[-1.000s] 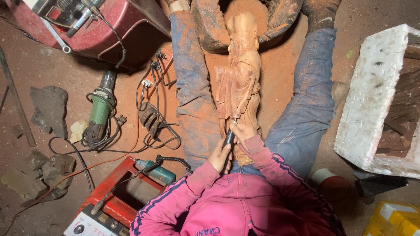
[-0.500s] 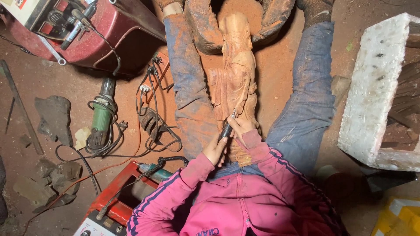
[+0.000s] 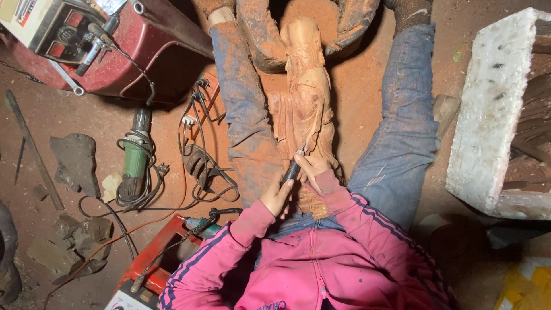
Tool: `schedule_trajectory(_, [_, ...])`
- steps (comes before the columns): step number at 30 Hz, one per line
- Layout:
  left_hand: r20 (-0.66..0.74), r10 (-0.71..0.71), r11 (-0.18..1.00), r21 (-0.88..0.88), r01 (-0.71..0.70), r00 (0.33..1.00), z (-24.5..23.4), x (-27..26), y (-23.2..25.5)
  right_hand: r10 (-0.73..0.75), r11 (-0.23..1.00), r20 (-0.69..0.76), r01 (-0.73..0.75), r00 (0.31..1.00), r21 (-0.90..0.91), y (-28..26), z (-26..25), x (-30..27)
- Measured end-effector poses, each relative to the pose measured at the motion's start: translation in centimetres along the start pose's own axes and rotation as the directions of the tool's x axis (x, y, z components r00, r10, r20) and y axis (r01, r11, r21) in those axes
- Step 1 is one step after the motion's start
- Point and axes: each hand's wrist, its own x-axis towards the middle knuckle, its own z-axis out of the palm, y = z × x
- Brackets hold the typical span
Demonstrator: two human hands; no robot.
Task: Carving intricate details into a wooden statue using a handheld rotary tool
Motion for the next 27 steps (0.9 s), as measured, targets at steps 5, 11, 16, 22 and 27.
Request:
schedule_trajectory(5, [0.063,0.102,0.949,0.295,-0.116,0.993,-1.6,-3.1,8.4,0.093,0.98,-0.01,-0.09,0.996,0.176,-3.5,1.0,-1.7])
schedule_trajectory(11, [0.14,0.203,0.849,0.469,-0.245,0.969,-2.8,-1.7,7.5,0.188,0.94,-0.008,-0.177,0.982,0.29,-4.5,1.3,-2.2])
schedule_trajectory(16, [0.117,0.232,0.783,0.566,-0.257,0.965,-3.1,-1.2,6.5,0.244,0.895,0.011,-0.229,0.97,0.384,-4.5,1.3,-1.9])
schedule_trajectory(22, [0.138,0.241,0.719,0.64,-0.272,0.961,-3.3,-0.7,6.2,0.249,0.879,0.045,-0.245,0.968,0.409,-3.6,1.2,-1.3])
schedule_trajectory(27, [0.133,0.241,0.712,0.649,-0.268,0.961,-3.1,-1.0,6.6,0.222,0.877,0.079,-0.234,0.972,0.419,-3.6,1.1,-1.4])
